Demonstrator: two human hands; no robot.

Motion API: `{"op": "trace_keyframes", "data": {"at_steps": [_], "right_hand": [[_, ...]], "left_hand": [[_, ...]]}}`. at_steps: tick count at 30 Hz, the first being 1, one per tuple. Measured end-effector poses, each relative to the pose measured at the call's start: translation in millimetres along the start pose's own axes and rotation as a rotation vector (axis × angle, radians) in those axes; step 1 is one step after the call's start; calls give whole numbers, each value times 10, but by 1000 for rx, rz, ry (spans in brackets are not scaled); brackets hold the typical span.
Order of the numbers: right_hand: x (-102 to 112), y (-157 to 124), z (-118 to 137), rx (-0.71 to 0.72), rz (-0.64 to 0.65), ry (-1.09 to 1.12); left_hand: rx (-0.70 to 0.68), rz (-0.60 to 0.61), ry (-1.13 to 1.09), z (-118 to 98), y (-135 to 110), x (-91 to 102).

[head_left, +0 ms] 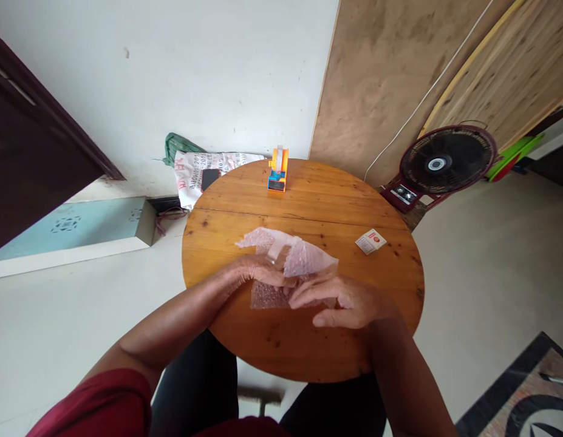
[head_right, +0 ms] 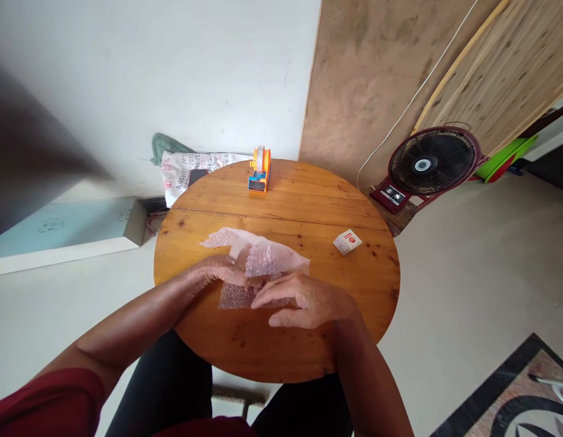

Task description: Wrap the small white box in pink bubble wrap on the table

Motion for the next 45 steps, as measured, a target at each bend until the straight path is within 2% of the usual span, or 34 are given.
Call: {"op": "trace_keyframes", "data": {"at_steps": [2, 5, 8, 13, 16, 19, 23, 24, 26, 28, 29, 30, 31, 33, 36, 40, 45], "right_hand": [[78, 19, -63, -55, -103, -87], [171, 13, -245, -146, -225, -142], [288, -17, -468, -203, -339, -239], [566, -87, -723, -158, -672, -366], [651, -129, -947, -280, -796, -554], [655, -108, -1103, -432, -771, -726], [656, -85, -1136, -600, -679, -886], [659, -88, -1129, -632, -663, -913], [667, -105, -1114, -684, -650, -950], [669, -124, -1110, -714, -645, -971], [666, -128, -1110, -720, -642, -978], [662, -131, -1110, -721, -638, -985], [659, -132, -1109, -720, -635, -991], [658, -135, -1106, -720, -628, -1000], [673, -140, -1082, -723, -627, -1012], [726, -190, -1062, -776, -637, -1034], [775, -267, -1121, -838, -618, -1039]], "left_hand": [[107, 91, -36, 102, 4, -94], [121, 122, -116, 84, 19, -129], [130, 87, -184, 79, 33, -97], [36, -1, -431, 6, 80, -13], [14, 5, -480, -17, 86, -3], [16, 60, -439, -44, 63, -29], [0, 85, -327, -29, 58, -35], [-24, 32, -293, -18, 78, 15], [-67, -214, -177, 24, 107, 245], [-106, -526, 45, 23, 51, 518], [-134, -637, 186, -18, 10, 595], [-169, -694, 331, -71, -12, 612], [-201, -703, 460, -115, -10, 584], [-213, -635, 639, -112, 45, 471], [-106, -501, 773, 61, 145, 339], [-38, -399, 837, 176, 196, 268], [-20, -363, 815, 174, 186, 282]]}}
Point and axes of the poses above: each hand's wrist, its own y-axis towards the middle knuckle, its own x-axis out of the back of the hand, z = x × y, the point moved 10 cm from there along y, towards the middle knuckle, and after that the axes turned 4 degrees about -z, right-handed, at the moved point
